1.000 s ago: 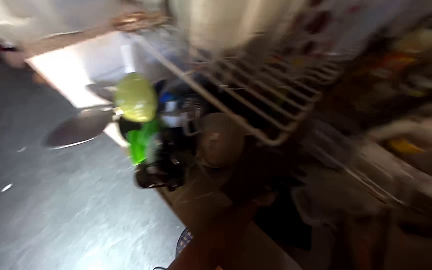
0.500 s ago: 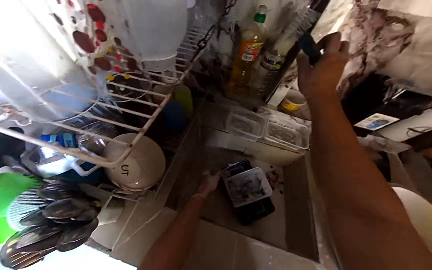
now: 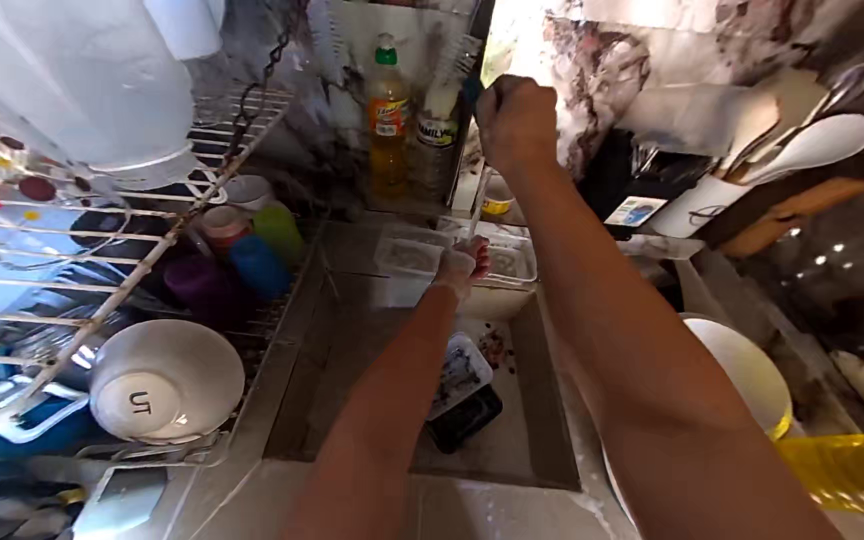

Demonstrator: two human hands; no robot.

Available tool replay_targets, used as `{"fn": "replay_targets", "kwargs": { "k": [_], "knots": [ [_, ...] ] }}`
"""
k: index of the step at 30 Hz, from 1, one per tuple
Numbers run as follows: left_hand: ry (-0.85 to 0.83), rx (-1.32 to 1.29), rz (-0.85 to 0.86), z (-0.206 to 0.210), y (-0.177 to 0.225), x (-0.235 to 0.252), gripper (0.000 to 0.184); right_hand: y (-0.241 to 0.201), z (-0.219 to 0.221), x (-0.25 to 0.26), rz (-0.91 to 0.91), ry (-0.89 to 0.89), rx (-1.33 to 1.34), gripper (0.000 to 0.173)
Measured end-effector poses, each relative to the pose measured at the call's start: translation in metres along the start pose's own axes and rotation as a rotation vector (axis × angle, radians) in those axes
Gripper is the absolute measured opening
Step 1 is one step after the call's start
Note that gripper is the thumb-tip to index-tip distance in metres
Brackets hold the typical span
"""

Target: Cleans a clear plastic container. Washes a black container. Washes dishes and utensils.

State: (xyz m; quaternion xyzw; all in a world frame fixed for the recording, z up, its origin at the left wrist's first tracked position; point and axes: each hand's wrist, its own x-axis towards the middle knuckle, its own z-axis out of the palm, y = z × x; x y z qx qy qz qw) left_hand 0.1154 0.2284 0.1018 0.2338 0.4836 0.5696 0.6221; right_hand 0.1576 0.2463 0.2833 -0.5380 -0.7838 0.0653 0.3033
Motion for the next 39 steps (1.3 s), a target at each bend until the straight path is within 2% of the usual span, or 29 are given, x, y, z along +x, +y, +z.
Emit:
{"fn": "replay_targets", "kwargs": {
  "k": [2,5,6,9,11,13,15,17,19,21,23,24,25,28,31,32,34,36,39],
  "knots": [
    [0.035,-0.035,-0.006,0.008,-0.001,0.004,0.033,0.001,-0.003,0.0,-0.021,-0.025,0.044,0.039],
    [0.144,0.001,-0.002,0.008,0.001,-0.001,0.037,0.027,0.002,-0.018,-0.04,-0.045,0.36,0.064],
    [0.189,0.044,0.016,0.007,0.002,0.0,0.04,0.039,0.012,-0.028,-0.016,-0.037,0.481,0.064],
    [0.163,0.127,0.092,0.002,0.008,-0.002,0.036,0.075,0.071,-0.062,0.15,-0.036,0.752,0.038],
    [0.156,0.11,0.123,-0.004,0.008,-0.003,0.048,0.077,0.106,-0.076,0.28,-0.051,0.884,0.028],
    [0.213,0.12,0.153,-0.011,0.003,-0.004,0.05,0.065,0.124,-0.075,0.376,-0.022,1.008,0.025],
    [0.204,0.189,0.15,-0.019,0.004,-0.012,0.047,0.05,0.128,-0.068,0.427,0.005,1.089,0.037],
    [0.131,0.225,0.156,-0.019,0.008,-0.02,0.041,0.051,0.121,-0.066,0.451,-0.027,1.001,0.045],
    [0.056,0.196,0.135,-0.019,0.015,-0.024,0.048,0.079,0.121,-0.082,0.4,-0.098,0.729,0.046],
    [0.077,0.207,0.13,-0.016,0.016,-0.019,0.044,0.124,0.134,-0.12,0.364,-0.345,0.368,0.046],
    [0.107,0.247,0.105,-0.01,0.014,-0.012,0.047,0.154,0.16,-0.166,0.394,-0.674,0.062,0.068],
    [0.104,0.298,0.093,-0.007,0.014,-0.012,0.053,0.161,0.171,-0.185,0.407,-0.783,-0.04,0.077],
    [0.088,0.351,0.1,-0.005,0.012,-0.013,0.059,0.166,0.179,-0.2,0.403,-0.817,-0.079,0.078],
    [0.056,0.527,0.148,-0.006,0.006,-0.027,0.056,0.172,0.17,-0.212,0.41,-0.737,-0.009,0.06],
    [0.04,0.86,0.242,-0.024,-0.012,-0.031,0.041,0.163,0.132,-0.195,0.448,-0.568,0.287,0.04],
    [0.04,0.988,0.273,-0.03,-0.016,-0.033,0.042,0.156,0.117,-0.187,0.451,-0.512,0.381,0.037],
    [0.036,1.138,0.303,-0.041,-0.029,-0.041,0.061,0.141,0.094,-0.178,0.462,-0.386,0.52,0.036],
    [0.016,1.123,0.307,-0.049,-0.044,-0.047,0.069,0.116,0.081,-0.166,0.493,-0.295,0.571,0.037],
    [-0.01,0.903,0.351,-0.05,-0.057,-0.049,0.062,0.073,0.073,-0.146,0.492,-0.194,0.596,0.037]
  ]
}}
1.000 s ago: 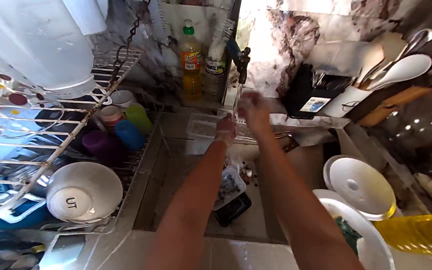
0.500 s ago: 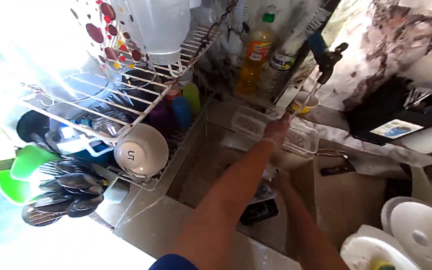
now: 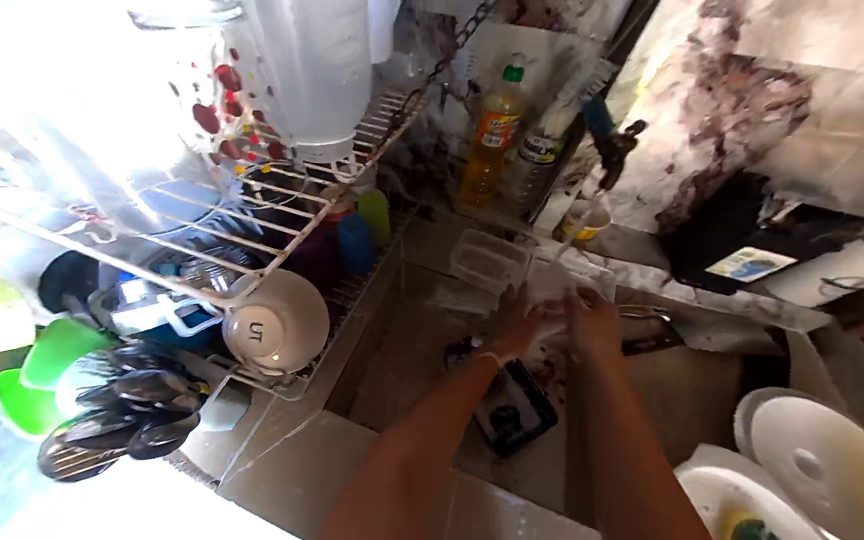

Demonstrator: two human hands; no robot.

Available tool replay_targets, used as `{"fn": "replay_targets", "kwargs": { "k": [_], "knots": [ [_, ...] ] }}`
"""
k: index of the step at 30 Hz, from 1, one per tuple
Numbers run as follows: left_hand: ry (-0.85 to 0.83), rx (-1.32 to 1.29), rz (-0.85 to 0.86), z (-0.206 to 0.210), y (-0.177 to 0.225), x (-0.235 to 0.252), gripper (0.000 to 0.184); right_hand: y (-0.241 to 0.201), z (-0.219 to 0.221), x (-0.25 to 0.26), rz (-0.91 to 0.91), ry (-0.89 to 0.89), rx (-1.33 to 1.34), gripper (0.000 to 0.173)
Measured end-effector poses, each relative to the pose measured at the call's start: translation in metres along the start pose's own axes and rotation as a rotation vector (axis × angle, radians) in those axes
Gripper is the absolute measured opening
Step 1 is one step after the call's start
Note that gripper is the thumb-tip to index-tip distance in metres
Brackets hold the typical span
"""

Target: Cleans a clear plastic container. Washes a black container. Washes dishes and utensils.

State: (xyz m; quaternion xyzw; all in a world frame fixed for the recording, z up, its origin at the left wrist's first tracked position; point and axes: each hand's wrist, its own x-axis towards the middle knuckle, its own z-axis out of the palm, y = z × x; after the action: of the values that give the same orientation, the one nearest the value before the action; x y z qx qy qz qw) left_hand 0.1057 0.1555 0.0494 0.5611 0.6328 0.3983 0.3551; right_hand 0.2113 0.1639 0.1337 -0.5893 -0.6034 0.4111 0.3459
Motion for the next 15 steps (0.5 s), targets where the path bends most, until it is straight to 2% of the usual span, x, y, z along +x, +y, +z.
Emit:
{"fn": "replay_targets", "kwargs": {
  "k": [3,5,7,9,11,13,15],
  "knots": [
    [-0.037,-0.228,0.111,-0.009,0.015,-0.015,0.066,-0.016,0.01,0.012,-0.015,0.042,0.131,0.036],
    [-0.075,-0.168,0.131,-0.025,0.025,-0.019,0.074,-0.017,0.016,0.02,-0.013,0.042,0.303,0.043],
    [-0.06,-0.089,0.091,-0.037,0.03,-0.017,0.061,-0.011,0.015,0.022,-0.011,-0.087,0.46,0.06],
    [0.007,-0.208,-0.012,-0.04,0.03,-0.012,0.043,0.01,0.019,0.025,-0.106,-0.111,0.296,0.059],
    [0.079,-0.316,-0.109,-0.041,0.033,-0.011,0.036,0.038,0.024,0.028,-0.172,-0.004,0.08,0.07],
    [0.128,-0.341,-0.181,-0.042,0.032,-0.015,0.033,0.057,0.027,0.02,-0.112,0.008,0.1,0.082],
    [0.185,-0.289,-0.218,-0.04,0.023,-0.015,0.032,0.058,0.027,0.007,0.007,-0.022,0.268,0.074]
  ]
}}
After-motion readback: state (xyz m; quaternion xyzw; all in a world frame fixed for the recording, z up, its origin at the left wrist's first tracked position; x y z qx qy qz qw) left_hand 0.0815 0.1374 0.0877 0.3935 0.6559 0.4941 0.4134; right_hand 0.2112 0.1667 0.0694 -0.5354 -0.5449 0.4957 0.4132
